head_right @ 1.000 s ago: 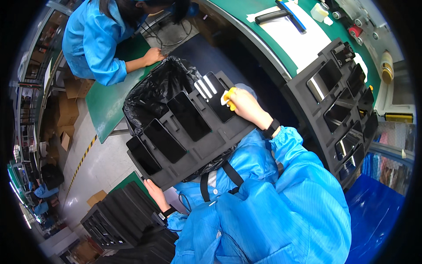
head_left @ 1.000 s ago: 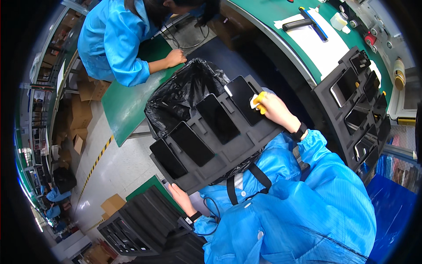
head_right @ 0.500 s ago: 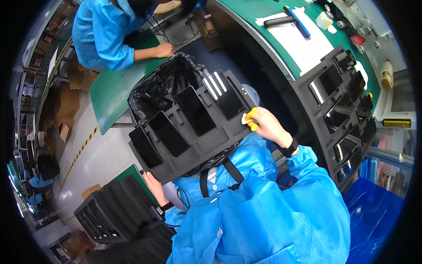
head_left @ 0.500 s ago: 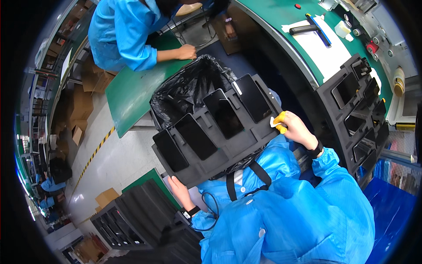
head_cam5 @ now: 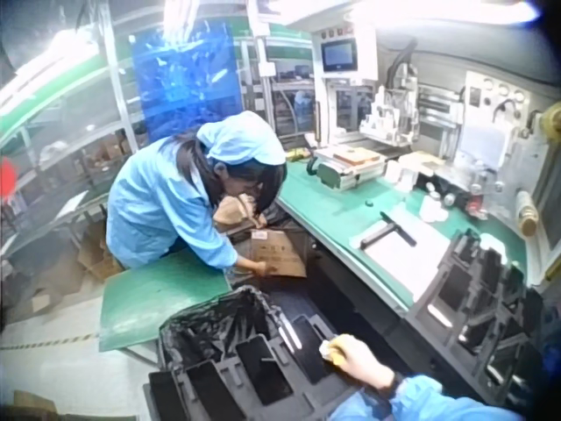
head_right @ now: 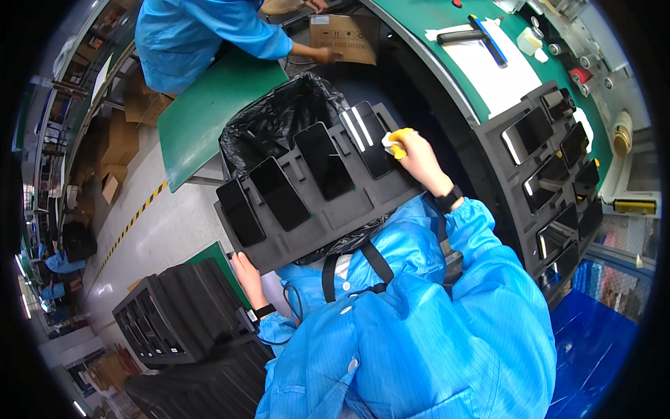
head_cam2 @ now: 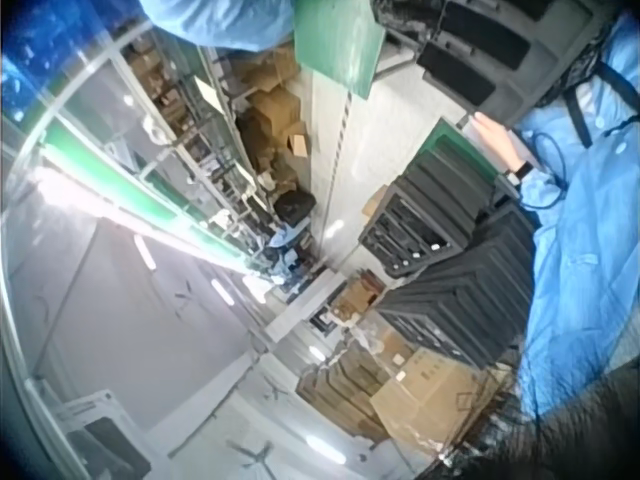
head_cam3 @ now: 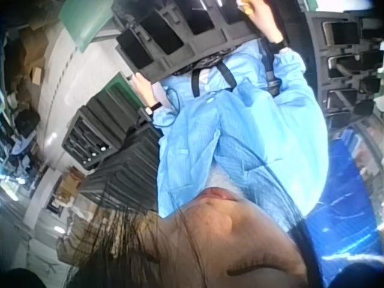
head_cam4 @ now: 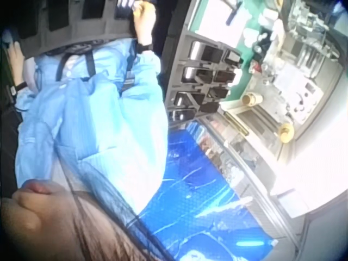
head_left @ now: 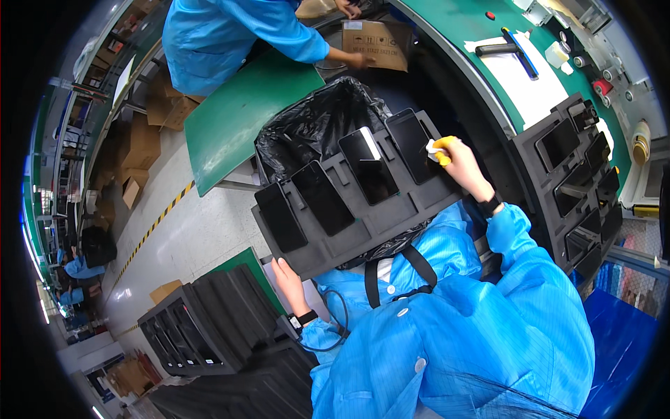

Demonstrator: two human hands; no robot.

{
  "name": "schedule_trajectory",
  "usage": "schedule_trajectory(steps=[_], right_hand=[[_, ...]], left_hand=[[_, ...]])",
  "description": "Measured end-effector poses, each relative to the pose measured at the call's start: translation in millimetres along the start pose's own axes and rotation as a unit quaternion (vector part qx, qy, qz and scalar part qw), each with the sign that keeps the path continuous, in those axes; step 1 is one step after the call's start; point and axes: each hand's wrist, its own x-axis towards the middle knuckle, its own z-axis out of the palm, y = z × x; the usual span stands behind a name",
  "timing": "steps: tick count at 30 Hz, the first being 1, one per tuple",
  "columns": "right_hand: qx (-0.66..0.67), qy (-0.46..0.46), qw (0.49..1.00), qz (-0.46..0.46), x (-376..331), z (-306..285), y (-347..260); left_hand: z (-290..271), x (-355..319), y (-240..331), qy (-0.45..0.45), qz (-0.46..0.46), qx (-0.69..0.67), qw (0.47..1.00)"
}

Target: The person is wiping down and inspecting black electronic panels or screens held in a foam tray using a cloth and a yellow tool.

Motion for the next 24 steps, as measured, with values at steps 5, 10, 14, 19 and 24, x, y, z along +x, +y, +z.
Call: schedule_trajectory(steps=[5,10,14,19,24], right_hand=[[-0.075,-0.283,0.955,-0.046,-15.5,-4.7,-12.9],[0.046,-0.205,0.976,-0.048,-6.4,17.9,-57.0],[0.127,-0.198,0.972,-0.026,22.3,47.1,-80.6],[-0.02,-0.204,0.97,-0.133,7.5,76.6,-76.1],[-0.024,-0.341,0.926,-0.16,-9.4,58.3,-81.9]], left_hand=[[-2.9,-0.4,4.2,-0.005,-0.004,-0.008,1.0],[-2.4,-2.1,2.2,-0.001,0.0,-0.019,1.0],[-1.8,2.3,1.0,-0.023,-0.001,-0.031,0.999],[-3.2,0.9,6.7,-0.013,0.007,-0.036,0.999],[-4.9,1.9,10.6,-0.016,-0.012,-0.03,0.999]])
